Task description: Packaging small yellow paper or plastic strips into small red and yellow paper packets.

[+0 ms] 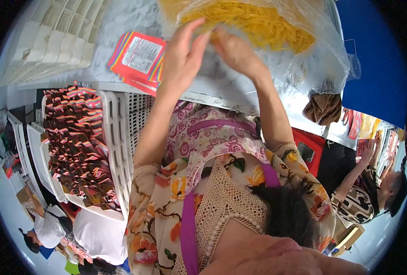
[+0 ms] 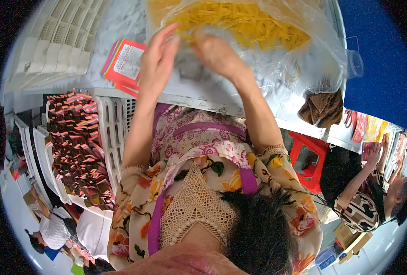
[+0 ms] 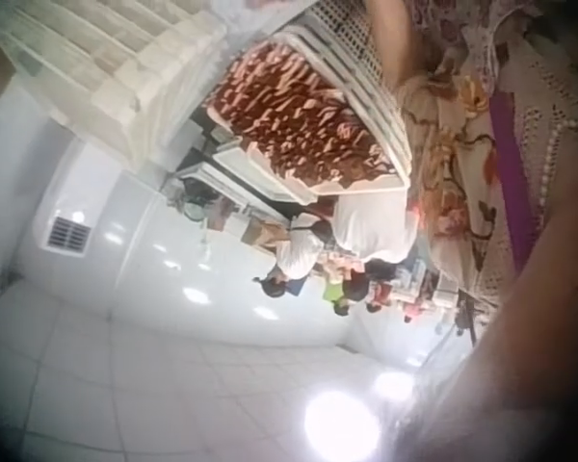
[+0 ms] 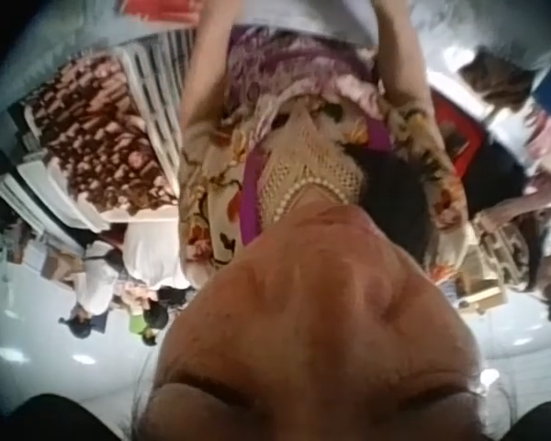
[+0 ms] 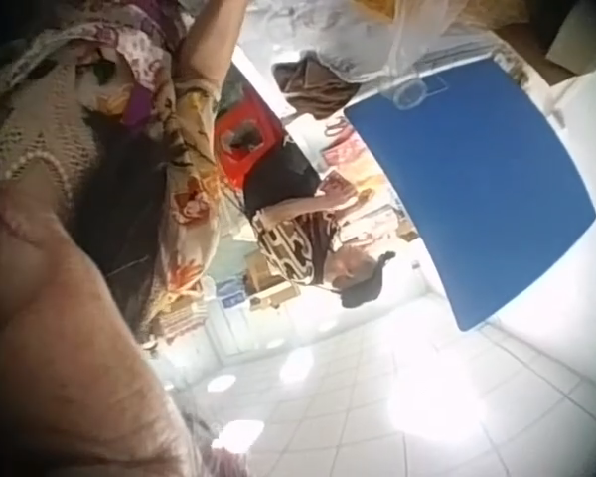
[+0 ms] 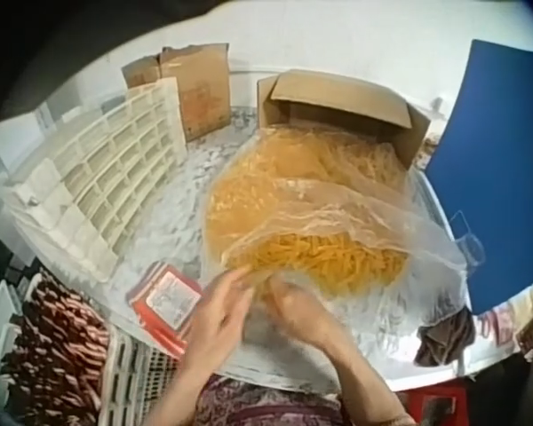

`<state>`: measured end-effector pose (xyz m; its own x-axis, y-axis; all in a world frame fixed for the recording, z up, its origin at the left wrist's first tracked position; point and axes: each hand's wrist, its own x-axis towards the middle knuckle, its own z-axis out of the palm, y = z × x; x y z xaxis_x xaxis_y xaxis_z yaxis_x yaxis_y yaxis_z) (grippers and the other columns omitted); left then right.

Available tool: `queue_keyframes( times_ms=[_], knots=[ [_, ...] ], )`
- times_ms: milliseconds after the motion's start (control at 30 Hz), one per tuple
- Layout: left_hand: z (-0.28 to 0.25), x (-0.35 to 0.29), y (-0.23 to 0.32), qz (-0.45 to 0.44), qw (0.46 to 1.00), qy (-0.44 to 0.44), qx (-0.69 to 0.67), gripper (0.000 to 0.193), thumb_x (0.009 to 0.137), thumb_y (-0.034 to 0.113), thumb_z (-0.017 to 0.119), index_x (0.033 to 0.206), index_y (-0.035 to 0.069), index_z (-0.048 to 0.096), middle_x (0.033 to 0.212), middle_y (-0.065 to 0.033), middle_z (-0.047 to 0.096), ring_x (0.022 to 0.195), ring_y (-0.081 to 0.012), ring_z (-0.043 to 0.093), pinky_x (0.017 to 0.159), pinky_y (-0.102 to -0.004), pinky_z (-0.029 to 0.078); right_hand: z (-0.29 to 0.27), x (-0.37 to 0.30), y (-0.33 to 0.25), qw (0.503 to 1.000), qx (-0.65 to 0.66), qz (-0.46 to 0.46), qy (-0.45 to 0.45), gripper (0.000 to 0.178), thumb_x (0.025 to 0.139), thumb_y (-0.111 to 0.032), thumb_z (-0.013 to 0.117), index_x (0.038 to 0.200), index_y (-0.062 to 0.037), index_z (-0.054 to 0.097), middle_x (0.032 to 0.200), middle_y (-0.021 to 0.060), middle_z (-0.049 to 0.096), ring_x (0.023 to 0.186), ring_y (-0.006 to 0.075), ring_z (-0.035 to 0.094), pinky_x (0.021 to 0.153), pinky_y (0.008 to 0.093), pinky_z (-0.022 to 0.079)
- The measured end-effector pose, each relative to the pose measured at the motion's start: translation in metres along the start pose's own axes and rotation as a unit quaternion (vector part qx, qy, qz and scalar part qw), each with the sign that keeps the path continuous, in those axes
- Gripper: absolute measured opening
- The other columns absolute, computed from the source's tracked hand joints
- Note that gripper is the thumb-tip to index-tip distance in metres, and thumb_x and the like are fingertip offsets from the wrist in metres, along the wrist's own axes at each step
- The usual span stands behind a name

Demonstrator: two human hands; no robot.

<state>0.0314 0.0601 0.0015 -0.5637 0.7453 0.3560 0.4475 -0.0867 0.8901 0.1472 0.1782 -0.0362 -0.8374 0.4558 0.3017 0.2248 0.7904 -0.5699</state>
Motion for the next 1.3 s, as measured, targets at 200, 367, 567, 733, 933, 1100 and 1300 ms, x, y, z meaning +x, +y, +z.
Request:
queue_keyframes(
  times_ms=[200,367,567,733,933,1100,1300],
  knots=[
    [0.044,0.029,-0.036,-0.058,0.993,-0.086,-0.050,0.039,0.097,0.034,0.044,0.111,0.003,0.063,0.099,-0.0187,0.066,0.092,-0.0293,0.064,0.083,-0.0345,0.048,-0.013,-0.004,-0.014,0.992,0.104,0.033,-0.067,0.028,0.086,-0.015,0.055,0.101,0.0064,0.047,0.080,0.0255,0.063,0.072,0.0410,0.061,0.063,0.0462,0.047],
    [0.041,0.035,-0.040,-0.120,0.980,-0.154,-0.030,0.049,0.095,0.044,0.044,0.099,-0.002,0.062,0.085,-0.0179,0.065,0.082,-0.0274,0.062,0.075,-0.0346,0.046,0.004,0.001,-0.008,0.945,0.306,0.075,-0.081,0.024,0.088,-0.020,0.055,0.090,0.0038,0.054,0.073,0.0162,0.061,0.067,0.0259,0.060,0.062,0.0397,0.046],
    [0.028,0.042,-0.012,-0.248,0.939,-0.224,-0.087,0.067,0.095,0.053,0.040,0.131,-0.003,0.049,0.130,-0.0198,0.052,0.117,-0.0248,0.052,0.095,-0.0334,0.041,0.014,0.000,-0.007,0.911,0.389,0.137,-0.005,0.025,0.092,-0.023,0.053,0.092,0.0017,0.056,0.073,0.0083,0.061,0.070,0.0139,0.057,0.060,0.0302,0.044],
    [0.043,0.007,-0.015,-0.281,0.814,0.023,-0.509,0.054,0.097,0.046,0.036,0.116,-0.002,0.053,0.118,-0.0158,0.056,0.105,-0.0221,0.053,0.094,-0.0369,0.040,0.001,0.009,-0.015,0.828,0.524,0.149,0.136,0.021,0.097,-0.019,0.050,0.111,-0.0027,0.053,0.082,0.0041,0.058,0.077,0.0098,0.054,0.066,0.0239,0.046],
    [0.044,-0.003,-0.001,-0.437,0.651,0.046,-0.620,0.045,0.100,0.035,0.030,0.116,-0.003,0.050,0.111,-0.0137,0.054,0.102,-0.0242,0.053,0.095,-0.0387,0.041,0.005,-0.002,-0.031,0.837,0.485,0.082,0.239,0.042,0.092,-0.006,0.055,0.130,-0.0048,0.037,0.087,0.0052,0.062,0.079,0.0109,0.058,0.071,0.0228,0.049],
    [0.045,-0.006,0.000,-0.393,0.659,0.038,-0.640,0.032,0.100,0.026,0.035,0.107,0.001,0.053,0.104,-0.0106,0.055,0.097,-0.0218,0.055,0.092,-0.0340,0.044,0.007,-0.007,-0.034,0.779,0.577,0.102,0.223,0.049,0.089,-0.001,0.058,0.133,-0.0060,0.036,0.093,0.0070,0.061,0.080,0.0106,0.059,0.072,0.0236,0.050],
    [0.045,-0.012,0.010,-0.364,0.635,0.049,-0.680,0.023,0.097,0.024,0.042,0.098,0.006,0.056,0.103,-0.0048,0.057,0.101,-0.0183,0.053,0.092,-0.0323,0.042,0.004,0.002,-0.047,0.772,0.574,0.089,0.256,0.043,0.090,-0.003,0.059,0.128,-0.0024,0.040,0.090,0.0067,0.063,0.080,0.0112,0.061,0.070,0.0236,0.051]
  ],
)
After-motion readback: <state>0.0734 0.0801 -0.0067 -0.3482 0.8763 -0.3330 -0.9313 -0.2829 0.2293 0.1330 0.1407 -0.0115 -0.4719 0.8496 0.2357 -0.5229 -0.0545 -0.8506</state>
